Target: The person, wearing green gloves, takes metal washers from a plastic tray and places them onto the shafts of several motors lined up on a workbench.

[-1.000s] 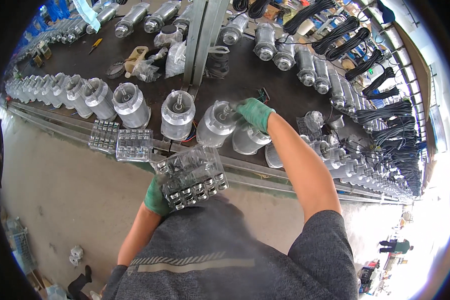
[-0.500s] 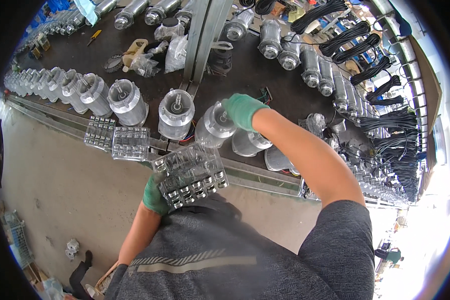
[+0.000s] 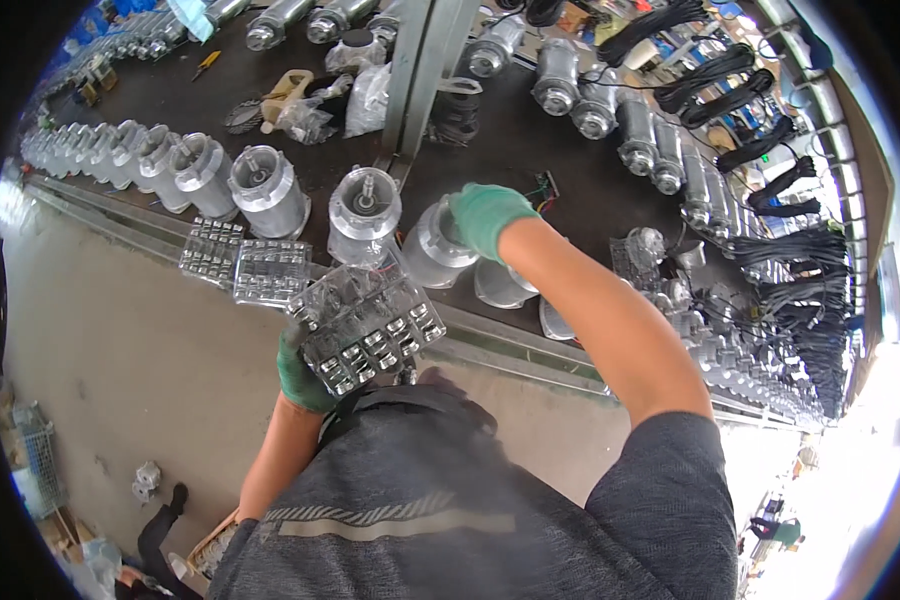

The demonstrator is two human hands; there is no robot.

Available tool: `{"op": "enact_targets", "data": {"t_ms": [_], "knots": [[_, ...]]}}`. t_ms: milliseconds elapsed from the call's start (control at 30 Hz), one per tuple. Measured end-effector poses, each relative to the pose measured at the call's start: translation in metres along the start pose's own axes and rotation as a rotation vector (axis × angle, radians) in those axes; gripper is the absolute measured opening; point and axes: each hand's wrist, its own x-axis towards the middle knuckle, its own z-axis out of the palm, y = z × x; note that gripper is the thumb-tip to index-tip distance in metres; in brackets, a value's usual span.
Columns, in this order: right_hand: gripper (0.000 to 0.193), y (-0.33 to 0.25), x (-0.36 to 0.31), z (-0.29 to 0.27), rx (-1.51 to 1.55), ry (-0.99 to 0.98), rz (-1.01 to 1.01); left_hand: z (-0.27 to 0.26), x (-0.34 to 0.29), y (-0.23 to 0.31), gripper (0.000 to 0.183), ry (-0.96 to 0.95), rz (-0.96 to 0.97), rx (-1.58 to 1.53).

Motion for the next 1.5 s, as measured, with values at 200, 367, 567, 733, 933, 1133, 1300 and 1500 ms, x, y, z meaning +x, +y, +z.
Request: {"op": "enact_targets", "data": {"t_ms": [200, 367, 567, 733, 933, 1133, 1300, 1500], "knots": [[0.066, -0.027, -0.084, -0.008, 0.367, 0.291, -0.57, -0.009, -0.003, 0.008, 0.104, 0.062, 0.086, -0.056], [0.069, -0.028, -0.084, 0.011, 0.513, 0.189, -0.592, -0.01, -0.001, -0.003, 0.104, 0.106, 0.136, -0.06], [0.057, -0.031, -0.076, 0.023, 0.438, 0.234, -0.671, -0.021, 0.006, -0.009, 0.103, 0.074, 0.083, -0.144], [0.058, -0.044, -0.072, 0.01, 0.565, 0.23, -0.646, -0.034, 0.011, 0.019, 0.102, 0.099, 0.08, -0.149], [0.049, -0.068, -0.026, -0.013, 1.215, 0.373, -0.228, -0.047, -0.005, 0.083, 0.1, -0.06, 0.048, -0.145], [0.037, -0.067, 0.037, -0.018, 1.668, 0.206, 0.061, -0.07, -0.019, 0.127, 0.101, 0.002, 0.118, -0.158], [0.036, -0.062, 0.058, -0.017, 1.542, 0.0, 0.22, -0.085, -0.023, 0.143, 0.102, 0.005, 0.065, -0.125], [0.031, -0.06, 0.062, -0.023, 1.118, 0.205, 0.186, -0.09, -0.018, 0.15, 0.098, -0.014, 0.002, -0.149]]}}
